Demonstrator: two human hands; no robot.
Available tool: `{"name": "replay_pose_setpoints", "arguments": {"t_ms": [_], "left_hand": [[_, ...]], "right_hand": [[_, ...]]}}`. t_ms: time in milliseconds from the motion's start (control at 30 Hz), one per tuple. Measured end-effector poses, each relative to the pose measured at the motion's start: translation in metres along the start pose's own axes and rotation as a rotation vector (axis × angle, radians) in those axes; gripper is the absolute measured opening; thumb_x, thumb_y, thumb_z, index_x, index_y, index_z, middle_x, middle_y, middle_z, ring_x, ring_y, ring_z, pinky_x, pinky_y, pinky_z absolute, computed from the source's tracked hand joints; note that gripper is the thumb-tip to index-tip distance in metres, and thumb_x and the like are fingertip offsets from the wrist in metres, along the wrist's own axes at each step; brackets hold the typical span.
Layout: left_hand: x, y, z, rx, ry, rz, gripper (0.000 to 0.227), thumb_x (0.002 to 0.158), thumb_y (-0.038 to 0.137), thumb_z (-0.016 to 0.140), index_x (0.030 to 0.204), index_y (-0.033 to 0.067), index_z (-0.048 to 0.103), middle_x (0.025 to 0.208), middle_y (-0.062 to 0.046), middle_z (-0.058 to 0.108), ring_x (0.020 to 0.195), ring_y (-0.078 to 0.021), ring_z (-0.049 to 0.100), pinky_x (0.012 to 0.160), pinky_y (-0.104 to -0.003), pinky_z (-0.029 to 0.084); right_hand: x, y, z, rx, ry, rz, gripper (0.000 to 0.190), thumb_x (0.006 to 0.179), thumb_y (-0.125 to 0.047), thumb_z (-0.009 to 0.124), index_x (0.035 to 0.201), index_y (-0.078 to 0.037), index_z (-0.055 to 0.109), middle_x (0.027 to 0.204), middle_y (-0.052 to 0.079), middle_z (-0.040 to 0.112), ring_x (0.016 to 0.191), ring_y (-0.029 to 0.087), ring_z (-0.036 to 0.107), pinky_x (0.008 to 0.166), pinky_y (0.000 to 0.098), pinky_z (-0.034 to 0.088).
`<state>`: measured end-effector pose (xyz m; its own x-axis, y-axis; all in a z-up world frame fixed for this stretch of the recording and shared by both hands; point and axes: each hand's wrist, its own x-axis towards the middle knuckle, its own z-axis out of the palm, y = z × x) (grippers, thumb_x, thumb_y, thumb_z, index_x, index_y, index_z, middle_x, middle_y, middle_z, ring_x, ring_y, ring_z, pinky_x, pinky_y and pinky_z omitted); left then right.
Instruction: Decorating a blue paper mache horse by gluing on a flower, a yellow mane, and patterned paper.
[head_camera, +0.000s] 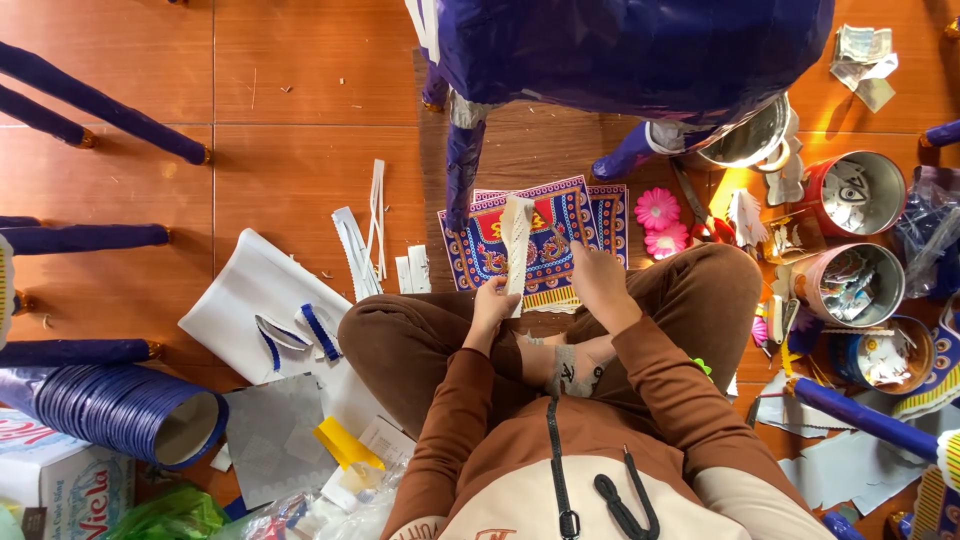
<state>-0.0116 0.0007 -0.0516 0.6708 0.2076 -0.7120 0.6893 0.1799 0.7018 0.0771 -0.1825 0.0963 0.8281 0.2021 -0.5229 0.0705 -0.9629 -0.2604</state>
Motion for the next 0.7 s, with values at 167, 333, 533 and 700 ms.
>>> {"name": "replay_pose_setpoints", "arguments": {"t_ms": [167,333,533,700], "left_hand": [[0.004,-0.006,0.001,0.014,-0.008,0.006,0.050,0.069,0.003,0.080,0.118,0.0052,0.069,0.080,-0.016,0.068,0.069,-0.0190,0.067,0.060,-0.030,0.058],[0.002,-0.003,0.000,0.006,-0.019,0.017,0.050,0.068,0.003,0.081,0.116,0.0045,0.068,0.082,-0.017,0.069,0.072,-0.0206,0.067,0.063,-0.032,0.058],[-0.002,-0.001,0.000,-0.091,-0.029,0.023,0.042,0.069,0.005,0.083,0.108,0.0019,0.068,0.084,-0.015,0.069,0.075,-0.0194,0.065,0.065,-0.031,0.056],[-0.004,-0.002,0.002,-0.134,-0.023,0.031,0.039,0.070,0.002,0.083,0.105,0.0009,0.067,0.084,-0.012,0.067,0.076,-0.0180,0.063,0.067,-0.029,0.056]], "right_hand": [[0.001,-0.026,-0.014,-0.038,-0.001,-0.006,0.046,0.097,-0.008,0.048,0.142,-0.009,0.048,0.108,0.026,0.068,0.104,0.042,0.068,0.086,0.0552,0.054],[0.000,-0.046,-0.019,-0.030,-0.021,-0.016,0.045,0.097,-0.010,0.047,0.143,-0.011,0.048,0.108,0.027,0.067,0.102,0.044,0.067,0.087,0.0562,0.054],[-0.020,-0.037,-0.002,-0.096,0.072,-0.147,0.045,0.094,-0.003,0.047,0.139,-0.009,0.051,0.096,0.024,0.068,0.087,0.041,0.071,0.076,0.0527,0.057],[-0.050,-0.028,0.016,-0.116,0.094,-0.209,0.050,0.089,0.002,0.049,0.139,-0.005,0.051,0.096,0.026,0.067,0.082,0.043,0.071,0.071,0.0560,0.057]]}}
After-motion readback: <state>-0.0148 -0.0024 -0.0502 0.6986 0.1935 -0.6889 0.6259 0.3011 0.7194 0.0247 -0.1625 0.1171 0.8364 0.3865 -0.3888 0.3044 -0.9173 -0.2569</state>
